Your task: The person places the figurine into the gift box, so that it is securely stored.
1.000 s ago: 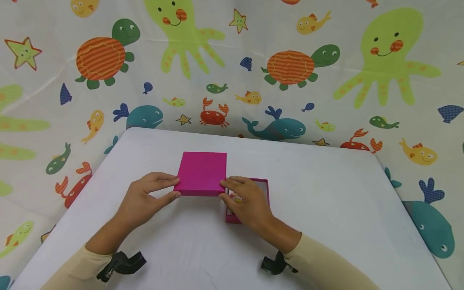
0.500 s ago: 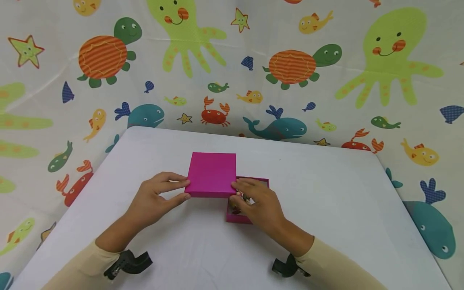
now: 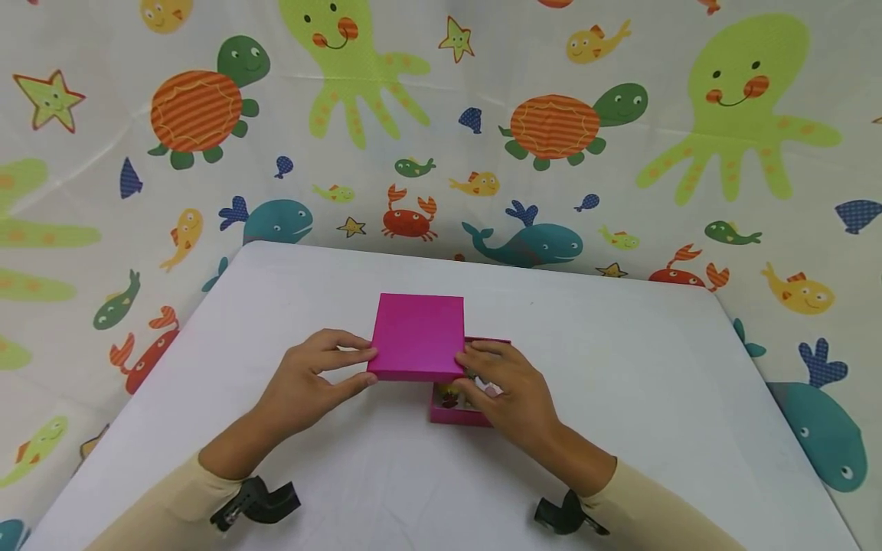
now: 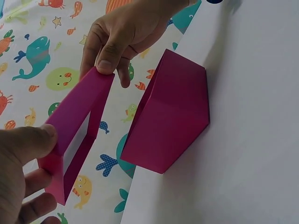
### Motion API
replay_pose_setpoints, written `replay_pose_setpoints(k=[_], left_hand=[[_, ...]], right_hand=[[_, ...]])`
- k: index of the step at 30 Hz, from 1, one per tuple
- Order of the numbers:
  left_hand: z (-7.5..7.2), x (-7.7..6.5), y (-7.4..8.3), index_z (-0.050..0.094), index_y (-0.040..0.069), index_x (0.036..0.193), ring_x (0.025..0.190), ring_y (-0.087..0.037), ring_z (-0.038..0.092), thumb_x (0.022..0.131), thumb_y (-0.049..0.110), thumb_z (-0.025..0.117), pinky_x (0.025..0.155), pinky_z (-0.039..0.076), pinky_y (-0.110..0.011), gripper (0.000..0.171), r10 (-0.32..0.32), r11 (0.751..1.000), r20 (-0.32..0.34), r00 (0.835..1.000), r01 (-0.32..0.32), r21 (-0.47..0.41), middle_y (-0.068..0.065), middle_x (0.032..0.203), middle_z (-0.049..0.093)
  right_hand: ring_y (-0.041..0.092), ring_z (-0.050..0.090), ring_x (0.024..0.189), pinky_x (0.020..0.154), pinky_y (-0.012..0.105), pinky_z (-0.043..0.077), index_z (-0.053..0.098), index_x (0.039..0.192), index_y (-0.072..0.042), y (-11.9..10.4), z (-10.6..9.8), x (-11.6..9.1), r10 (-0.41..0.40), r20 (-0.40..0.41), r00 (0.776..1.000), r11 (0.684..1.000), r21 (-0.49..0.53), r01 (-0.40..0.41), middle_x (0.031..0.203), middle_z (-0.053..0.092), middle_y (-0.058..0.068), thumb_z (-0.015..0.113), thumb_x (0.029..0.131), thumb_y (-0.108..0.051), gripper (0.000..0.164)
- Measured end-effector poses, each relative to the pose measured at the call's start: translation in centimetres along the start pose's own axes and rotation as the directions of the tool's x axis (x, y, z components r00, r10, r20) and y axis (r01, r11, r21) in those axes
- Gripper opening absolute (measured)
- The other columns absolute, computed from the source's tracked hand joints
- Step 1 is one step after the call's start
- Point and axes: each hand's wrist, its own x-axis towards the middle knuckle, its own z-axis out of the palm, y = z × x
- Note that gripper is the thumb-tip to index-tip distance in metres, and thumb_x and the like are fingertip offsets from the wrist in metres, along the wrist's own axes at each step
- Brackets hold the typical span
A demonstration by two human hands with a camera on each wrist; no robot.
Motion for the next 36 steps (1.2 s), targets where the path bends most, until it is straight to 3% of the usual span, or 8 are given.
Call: replay_pose_setpoints(k=[10, 19, 28, 30, 32, 34, 36], left_hand=[[0.9, 0.3, 0.5, 0.078, 0.016, 0.120, 0.116, -0.017, 0.059, 0.077, 0.013, 0.092, 0.076, 0.062, -0.035, 0.046, 0.023, 1.000, 0.020, 1.000, -0.023, -0.007, 0.006, 0.120, 0.067], [1.9, 0.4, 0.8, 0.079, 0.015, 0.118, 0.113, -0.018, 0.060, 0.074, 0.010, 0.093, 0.077, 0.061, -0.033, 0.046, 0.052, 0.999, 0.010, 0.999, -0.052, 0.003, 0.004, 0.118, 0.068], [2.6, 0.7, 1.0, 0.080, 0.015, 0.117, 0.113, -0.017, 0.060, 0.076, 0.016, 0.093, 0.079, 0.060, -0.034, 0.043, 0.090, 0.996, 0.013, 0.996, -0.090, 0.014, 0.005, 0.117, 0.069], [2.7, 0.7, 1.0, 0.080, 0.015, 0.116, 0.114, -0.017, 0.060, 0.076, 0.018, 0.092, 0.080, 0.060, -0.034, 0.042, 0.094, 0.995, 0.017, 0.995, -0.094, 0.015, 0.005, 0.117, 0.068], [2.8, 0.8, 1.1, 0.080, 0.015, 0.116, 0.114, -0.018, 0.060, 0.077, 0.019, 0.092, 0.080, 0.060, -0.035, 0.041, 0.101, 0.995, 0.020, 0.995, -0.102, 0.017, 0.005, 0.117, 0.069], [2.9, 0.9, 1.2, 0.080, 0.015, 0.116, 0.114, -0.018, 0.060, 0.077, 0.020, 0.092, 0.081, 0.060, -0.035, 0.041, 0.109, 0.994, 0.022, 0.994, -0.109, 0.018, 0.004, 0.117, 0.069], [3.1, 0.9, 1.2, 0.080, 0.015, 0.116, 0.113, -0.018, 0.060, 0.077, 0.020, 0.092, 0.081, 0.060, -0.035, 0.041, 0.116, 0.993, 0.025, 0.993, -0.117, 0.022, 0.004, 0.117, 0.069]], right_hand=[[0.024, 0.058, 0.124, 0.079, 0.039, 0.062, 0.073, 0.128, -0.009, 0.7, -0.6, -1.0, -0.033, -0.002, 0.999, 0.997, -0.070, 0.032, 0.119, 0.074, 0.003, 0.093, 0.075, -0.015, 0.057], [0.027, 0.060, 0.121, 0.072, 0.035, 0.062, 0.073, 0.128, -0.007, 1.5, -0.9, -1.7, -0.087, -0.029, 0.996, 0.992, -0.090, 0.084, 0.121, 0.073, 0.006, 0.094, 0.069, -0.007, 0.063], [0.026, 0.059, 0.122, 0.075, 0.038, 0.062, 0.073, 0.126, -0.007, 1.6, -1.5, -2.3, -0.074, -0.018, 0.997, 0.992, -0.105, 0.071, 0.118, 0.074, 0.006, 0.095, 0.069, -0.008, 0.062], [0.026, 0.059, 0.123, 0.074, 0.037, 0.062, 0.074, 0.126, -0.006, 1.6, -1.6, -2.4, -0.077, -0.025, 0.997, 0.992, -0.098, 0.074, 0.117, 0.075, 0.006, 0.094, 0.072, -0.010, 0.058], [0.026, 0.059, 0.122, 0.074, 0.034, 0.062, 0.074, 0.125, -0.006, 1.7, -1.8, -2.6, -0.082, -0.035, 0.996, 0.993, -0.089, 0.079, 0.116, 0.075, 0.005, 0.088, 0.083, -0.021, 0.047], [0.026, 0.059, 0.121, 0.074, 0.032, 0.062, 0.075, 0.124, -0.006, 1.8, -1.9, -2.6, -0.092, -0.046, 0.995, 0.993, -0.083, 0.088, 0.115, 0.076, 0.005, 0.077, 0.093, -0.034, 0.042], [0.026, 0.060, 0.120, 0.075, 0.031, 0.061, 0.075, 0.123, -0.006, 1.9, -2.1, -2.7, -0.102, -0.056, 0.993, 0.992, -0.078, 0.098, 0.114, 0.076, 0.004, 0.063, 0.099, -0.046, 0.048]])
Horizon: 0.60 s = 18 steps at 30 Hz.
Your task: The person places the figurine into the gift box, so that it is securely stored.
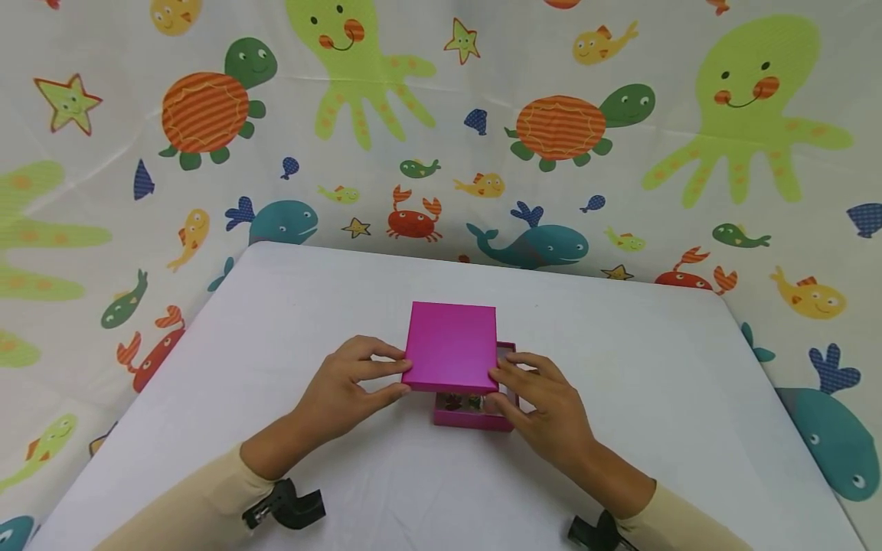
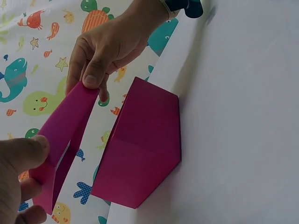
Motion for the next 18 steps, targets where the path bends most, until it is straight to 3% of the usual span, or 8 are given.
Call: replay_pose_setpoints(k=[2, 5, 11, 18], left_hand=[[0.1, 0.1, 0.1, 0.080, 0.015, 0.116, 0.113, -0.017, 0.060, 0.077, 0.021, 0.092, 0.081, 0.060, -0.035, 0.041, 0.005, 1.000, 0.004, 1.000, -0.005, 0.003, 0.004, 0.116, 0.069], [0.5, 0.2, 0.2, 0.080, 0.015, 0.116, 0.113, -0.017, 0.059, 0.077, 0.020, 0.092, 0.082, 0.060, -0.034, 0.041, 0.012, 1.000, 0.012, 1.000, -0.012, 0.005, 0.005, 0.116, 0.069], [1.1, 0.2, 0.2, 0.080, 0.015, 0.115, 0.113, -0.016, 0.059, 0.077, 0.021, 0.092, 0.083, 0.059, -0.033, 0.040, 0.029, 1.000, 0.024, 0.999, -0.029, 0.008, 0.005, 0.115, 0.068], [1.6, 0.2, 0.3, 0.080, 0.014, 0.116, 0.113, -0.017, 0.059, 0.076, 0.019, 0.093, 0.083, 0.059, -0.031, 0.042, 0.051, 0.999, 0.027, 0.998, -0.051, 0.000, 0.003, 0.115, 0.068]], right_hand=[[0.026, 0.061, 0.119, 0.076, 0.031, 0.061, 0.075, 0.122, -0.006, 0.0, -0.2, -0.1, -0.006, -0.004, 1.000, 1.000, 0.001, 0.006, 0.113, 0.076, 0.004, 0.055, 0.100, -0.051, 0.054], [0.025, 0.061, 0.118, 0.078, 0.032, 0.061, 0.076, 0.122, -0.006, 0.2, -0.4, -0.3, -0.011, -0.005, 1.000, 1.000, -0.002, 0.011, 0.113, 0.076, 0.003, 0.054, 0.101, -0.051, 0.054], [0.028, 0.062, 0.115, 0.080, 0.033, 0.061, 0.076, 0.120, -0.005, 0.6, -0.6, -0.9, -0.018, -0.010, 1.000, 1.000, 0.006, 0.018, 0.111, 0.076, 0.006, 0.062, 0.099, -0.045, 0.047], [0.028, 0.062, 0.115, 0.088, 0.024, 0.057, 0.077, 0.119, -0.006, 0.9, -0.8, -1.7, 0.003, -0.014, 1.000, 0.999, 0.032, -0.003, 0.110, 0.077, 0.006, 0.066, 0.099, -0.042, 0.043]])
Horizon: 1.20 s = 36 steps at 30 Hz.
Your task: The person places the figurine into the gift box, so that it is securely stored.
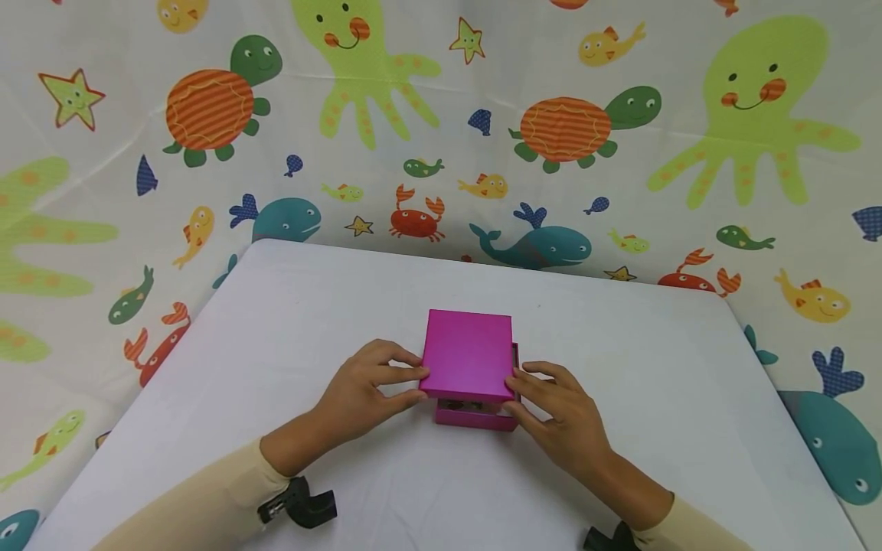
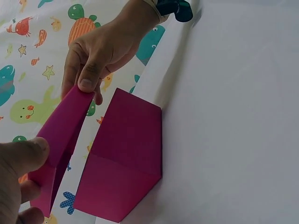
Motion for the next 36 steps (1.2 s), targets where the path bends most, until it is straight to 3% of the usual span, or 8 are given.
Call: replay_pose_setpoints(k=[36], left_hand=[[2.3, -0.3, 0.3, 0.082, 0.015, 0.111, 0.112, -0.015, 0.058, 0.076, 0.024, 0.093, 0.085, 0.056, -0.027, 0.038, 0.048, 0.999, 0.051, 0.998, -0.048, -0.005, 0.004, 0.112, 0.067]], right_hand=[[0.028, 0.064, 0.112, 0.093, 0.015, 0.050, 0.079, 0.115, -0.006, 1.3, -0.7, -2.4, -0.037, -0.023, 0.999, 0.999, 0.028, 0.037, 0.108, 0.077, 0.005, 0.066, 0.099, -0.042, 0.041]])
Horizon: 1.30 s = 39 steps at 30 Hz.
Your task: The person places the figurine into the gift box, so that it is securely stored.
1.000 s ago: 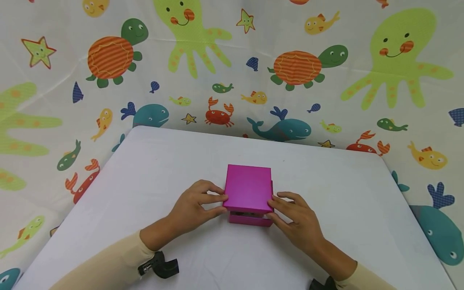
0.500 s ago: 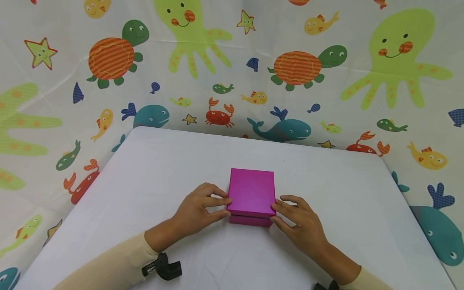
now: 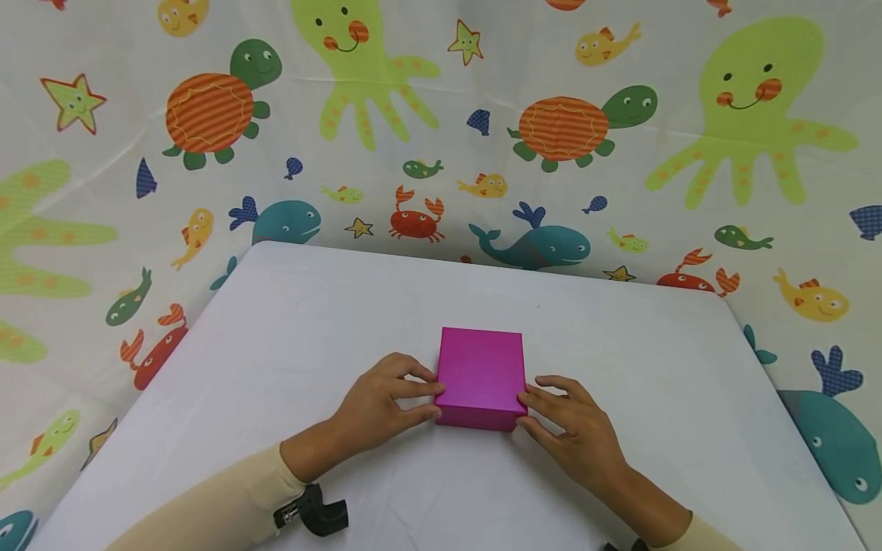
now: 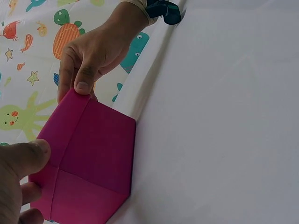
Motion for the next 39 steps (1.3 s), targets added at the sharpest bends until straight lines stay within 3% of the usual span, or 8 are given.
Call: replay_pose_setpoints(k=[8, 15, 32, 39], left_hand=[[0.27, -0.08, -0.05, 0.082, 0.014, 0.110, 0.112, -0.015, 0.059, 0.076, 0.023, 0.093, 0.086, 0.056, -0.028, 0.036, -0.002, 1.000, 0.009, 1.000, 0.002, 0.023, 0.004, 0.111, 0.067], [0.39, -0.19, -0.03, 0.082, 0.014, 0.109, 0.111, -0.015, 0.059, 0.076, 0.023, 0.093, 0.086, 0.056, -0.028, 0.036, 0.006, 1.000, 0.007, 1.000, -0.006, 0.029, 0.003, 0.110, 0.068], [0.72, -0.49, -0.25, 0.082, 0.015, 0.109, 0.111, -0.015, 0.059, 0.077, 0.025, 0.092, 0.087, 0.056, -0.028, 0.035, -0.033, 0.998, 0.043, 0.999, 0.031, 0.051, 0.005, 0.110, 0.067], [0.85, -0.55, -0.27, 0.082, 0.015, 0.109, 0.111, -0.015, 0.059, 0.077, 0.025, 0.092, 0.087, 0.056, -0.028, 0.035, -0.046, 0.998, 0.050, 0.998, 0.043, 0.046, 0.005, 0.110, 0.067]], right_hand=[[0.028, 0.063, 0.113, 0.089, 0.017, 0.053, 0.079, 0.116, -0.006, 0.10, -0.22, -0.39, 0.046, 0.054, 0.997, 0.999, 0.014, -0.047, 0.108, 0.077, 0.006, 0.074, 0.095, -0.037, 0.038], [0.025, 0.062, 0.114, 0.075, 0.019, 0.058, 0.079, 0.116, -0.008, 0.00, -0.26, -0.59, 0.090, 0.112, 0.990, 0.996, 0.004, -0.091, 0.109, 0.077, 0.002, 0.092, 0.075, -0.013, 0.043], [0.023, 0.063, 0.111, 0.057, 0.015, 0.054, 0.081, 0.112, -0.010, -0.18, -0.17, -0.36, 0.103, 0.152, 0.983, 0.993, -0.064, -0.095, 0.107, 0.077, 0.000, 0.096, 0.065, -0.009, 0.049], [0.022, 0.064, 0.110, 0.057, 0.014, 0.054, 0.081, 0.111, -0.011, -0.17, -0.21, -0.25, 0.098, 0.164, 0.982, 0.994, -0.067, -0.088, 0.106, 0.078, 0.000, 0.096, 0.066, -0.011, 0.047]])
